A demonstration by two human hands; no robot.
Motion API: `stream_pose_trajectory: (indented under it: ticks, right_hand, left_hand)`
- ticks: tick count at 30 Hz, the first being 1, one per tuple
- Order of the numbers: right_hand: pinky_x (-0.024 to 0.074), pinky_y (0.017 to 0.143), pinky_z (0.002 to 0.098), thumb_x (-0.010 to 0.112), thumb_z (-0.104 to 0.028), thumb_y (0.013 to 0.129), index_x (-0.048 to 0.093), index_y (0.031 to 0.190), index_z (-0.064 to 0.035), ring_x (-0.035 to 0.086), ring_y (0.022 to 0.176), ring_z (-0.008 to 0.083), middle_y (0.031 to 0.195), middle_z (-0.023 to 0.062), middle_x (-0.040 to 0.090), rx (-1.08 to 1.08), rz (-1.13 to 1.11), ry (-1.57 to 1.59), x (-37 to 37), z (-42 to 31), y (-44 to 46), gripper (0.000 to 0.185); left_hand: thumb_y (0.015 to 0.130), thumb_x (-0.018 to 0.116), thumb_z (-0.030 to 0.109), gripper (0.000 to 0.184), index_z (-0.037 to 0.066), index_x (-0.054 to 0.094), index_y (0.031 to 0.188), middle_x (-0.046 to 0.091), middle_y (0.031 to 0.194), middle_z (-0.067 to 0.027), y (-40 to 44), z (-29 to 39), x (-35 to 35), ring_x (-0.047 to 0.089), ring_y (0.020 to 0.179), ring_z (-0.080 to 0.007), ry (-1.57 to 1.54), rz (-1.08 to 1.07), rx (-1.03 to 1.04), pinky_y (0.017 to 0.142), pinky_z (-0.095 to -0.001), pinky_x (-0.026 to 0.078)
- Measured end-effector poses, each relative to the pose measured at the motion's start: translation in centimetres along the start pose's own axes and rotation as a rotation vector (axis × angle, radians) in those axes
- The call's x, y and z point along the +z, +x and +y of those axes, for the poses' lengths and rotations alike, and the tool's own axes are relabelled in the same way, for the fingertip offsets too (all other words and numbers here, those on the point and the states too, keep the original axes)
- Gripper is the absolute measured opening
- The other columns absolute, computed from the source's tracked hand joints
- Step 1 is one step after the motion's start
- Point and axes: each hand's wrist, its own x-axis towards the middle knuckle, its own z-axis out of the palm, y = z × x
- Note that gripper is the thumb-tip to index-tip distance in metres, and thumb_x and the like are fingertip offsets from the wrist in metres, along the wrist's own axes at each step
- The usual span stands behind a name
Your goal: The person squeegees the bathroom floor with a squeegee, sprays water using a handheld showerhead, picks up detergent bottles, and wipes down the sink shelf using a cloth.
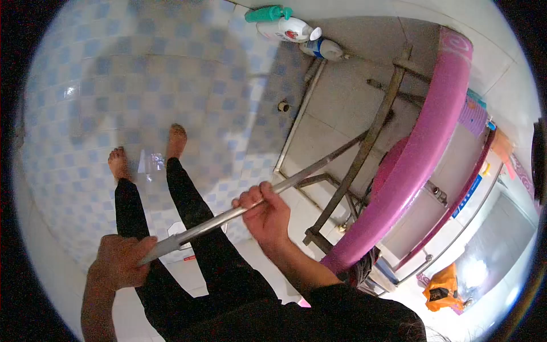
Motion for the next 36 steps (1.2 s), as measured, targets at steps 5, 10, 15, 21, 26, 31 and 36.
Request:
stream_pose_trajectory:
  ticks: [5,10,15,21,26,31,36]
  right_hand:
    - [0.0359,0.074,0.044,0.041,-0.016,0.078,0.041,0.07,-0.0103,0.044,0.063,0.0183,0.06,0.0017,0.04,-0.054,-0.068,-0.046,0.6,-0.4,-0.4,0.01]
    - [0.0394,0.072,0.0467,0.04,-0.019,0.079,0.04,0.069,-0.0109,0.045,0.062,0.0192,0.061,0.0024,0.041,-0.059,-0.08,-0.115,-1.0,0.6,2.7,0.013]
    - [0.0391,0.071,0.0446,0.04,-0.016,0.077,0.039,0.056,-0.0085,0.044,0.053,0.02,0.052,0.0039,0.041,0.018,0.183,-0.106,-6.8,0.7,8.8,0.022]
    - [0.0381,0.064,0.0451,0.04,-0.015,0.076,0.037,0.06,-0.0086,0.04,0.046,0.023,0.048,0.0075,0.039,0.069,0.273,0.01,-12.0,2.2,11.8,0.018]
    - [0.0371,0.072,0.045,0.039,-0.012,0.076,0.039,0.063,-0.0052,0.044,0.06,0.0239,0.058,0.0074,0.042,0.119,0.292,0.05,-7.5,4.3,2.0,0.015]
    - [0.0379,0.069,0.045,0.04,-0.013,0.075,0.04,0.059,-0.0054,0.044,0.059,0.0245,0.056,0.0081,0.042,0.121,0.279,-0.033,-7.4,5.0,4.7,0.018]
    - [0.0383,0.06,0.0428,0.038,-0.016,0.076,0.035,0.055,-0.0116,0.038,0.045,0.0201,0.047,0.0048,0.037,0.054,0.222,-0.178,-12.7,-1.9,13.5,0.022]
  left_hand:
    - [0.054,0.056,0.01,0.033,0.01,0.052,0.086,0.05,0.054,-0.0088,1.3,-2.8,1.1,0.052,0.048,-0.0268,-0.131,-0.06,-0.055,0.044,-0.0359,0.041]
    - [0.055,0.055,0.01,0.03,0.008,0.051,0.086,0.051,0.057,-0.0098,1.5,-2.4,1.7,0.054,0.053,-0.0274,-0.214,0.079,-0.07,0.048,-0.0356,0.042]
    - [0.06,0.054,0.013,0.035,0.008,0.047,0.093,0.056,0.063,-0.0116,4.0,1.8,2.2,0.056,0.059,-0.0279,-0.125,0.016,-0.137,0.054,-0.0388,0.044]
    - [0.061,0.053,0.015,0.032,0.007,0.047,0.091,0.056,0.065,-0.014,7.5,-0.4,2.8,0.056,0.061,-0.0289,-0.066,0.012,-0.056,0.057,-0.0394,0.044]
    - [0.062,0.05,0.013,0.029,0.007,0.05,0.09,0.054,0.062,-0.0131,1.1,-0.4,1.2,0.055,0.059,-0.029,-0.133,-0.238,-0.148,0.055,-0.0373,0.045]
    - [0.062,0.05,0.011,0.034,0.008,0.051,0.095,0.056,0.069,-0.0133,1.2,-1.8,3.9,0.057,0.062,-0.0273,-0.136,-0.06,-0.172,0.056,-0.036,0.047]
    - [0.062,0.052,0.01,0.043,0.008,0.048,0.104,0.057,0.077,-0.0161,8.5,3.2,11.1,0.058,0.065,-0.0274,-0.445,0.222,-0.062,0.058,-0.0365,0.047]
